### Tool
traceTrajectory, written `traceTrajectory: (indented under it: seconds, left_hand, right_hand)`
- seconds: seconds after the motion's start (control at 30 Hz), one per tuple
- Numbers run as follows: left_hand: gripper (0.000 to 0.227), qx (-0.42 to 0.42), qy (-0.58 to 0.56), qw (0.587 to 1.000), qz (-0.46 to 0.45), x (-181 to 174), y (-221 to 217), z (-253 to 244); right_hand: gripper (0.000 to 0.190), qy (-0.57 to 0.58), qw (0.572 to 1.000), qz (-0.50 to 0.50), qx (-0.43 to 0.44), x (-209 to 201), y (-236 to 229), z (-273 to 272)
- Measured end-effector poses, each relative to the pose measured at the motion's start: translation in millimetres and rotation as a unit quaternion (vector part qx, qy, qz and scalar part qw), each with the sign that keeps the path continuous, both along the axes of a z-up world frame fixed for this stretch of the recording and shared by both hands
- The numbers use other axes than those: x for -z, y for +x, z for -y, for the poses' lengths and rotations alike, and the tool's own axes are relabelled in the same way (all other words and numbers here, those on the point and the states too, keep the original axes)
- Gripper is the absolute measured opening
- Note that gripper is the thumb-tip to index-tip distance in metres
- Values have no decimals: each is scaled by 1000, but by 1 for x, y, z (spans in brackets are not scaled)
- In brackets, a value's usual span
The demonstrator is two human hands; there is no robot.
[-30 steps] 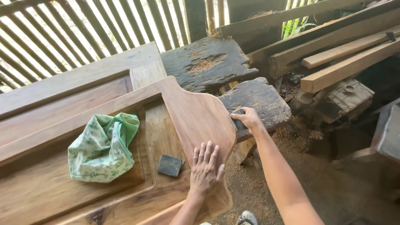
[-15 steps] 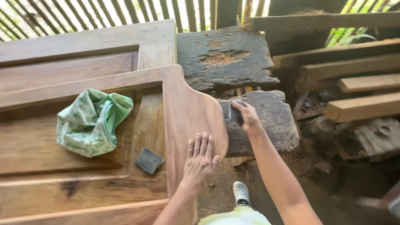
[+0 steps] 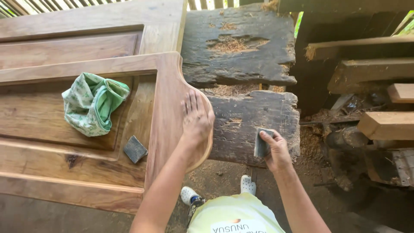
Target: Sanding the edges and flat surfaces of a wooden decorative panel using a manual sanding block.
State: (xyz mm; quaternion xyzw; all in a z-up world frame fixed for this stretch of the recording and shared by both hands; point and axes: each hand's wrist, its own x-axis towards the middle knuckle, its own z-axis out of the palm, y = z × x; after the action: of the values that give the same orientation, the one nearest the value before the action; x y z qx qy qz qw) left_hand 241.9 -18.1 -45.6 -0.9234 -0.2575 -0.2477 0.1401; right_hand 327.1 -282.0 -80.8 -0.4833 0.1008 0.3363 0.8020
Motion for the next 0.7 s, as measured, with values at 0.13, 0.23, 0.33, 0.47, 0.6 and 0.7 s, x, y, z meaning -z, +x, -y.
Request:
traceTrajectory:
  seconds: [0.13,0.23,0.33,0.47,0.6,0.7]
  left_hand:
    - [77,-15,-157,987,-38,-5,26,-23]
    - [77,-67,-228,968,-83,-5,43,-31]
    - [84,-146,-231,952,-136,-4,52,-15]
    - [77,-165,-132,963,-165,-23,44,41]
    - [78,-139,-113,963,-203,-43,14,77]
    - [77,-117,-88,966,-214,-29,-8,87]
  right_hand:
    - [13,20,997,-43,-57,3,-24,2]
    - [15,76,978,-113,-157,-11,-35,-3]
    - [18,133,961,-138,-199,-33,-46,-14]
    - [16,163,960,-146,-173,-10,-35,-14]
    - [12,134,973,-129,-134,-3,-21,-2]
    - [11,128,976,-130,-119,5,-17,-1]
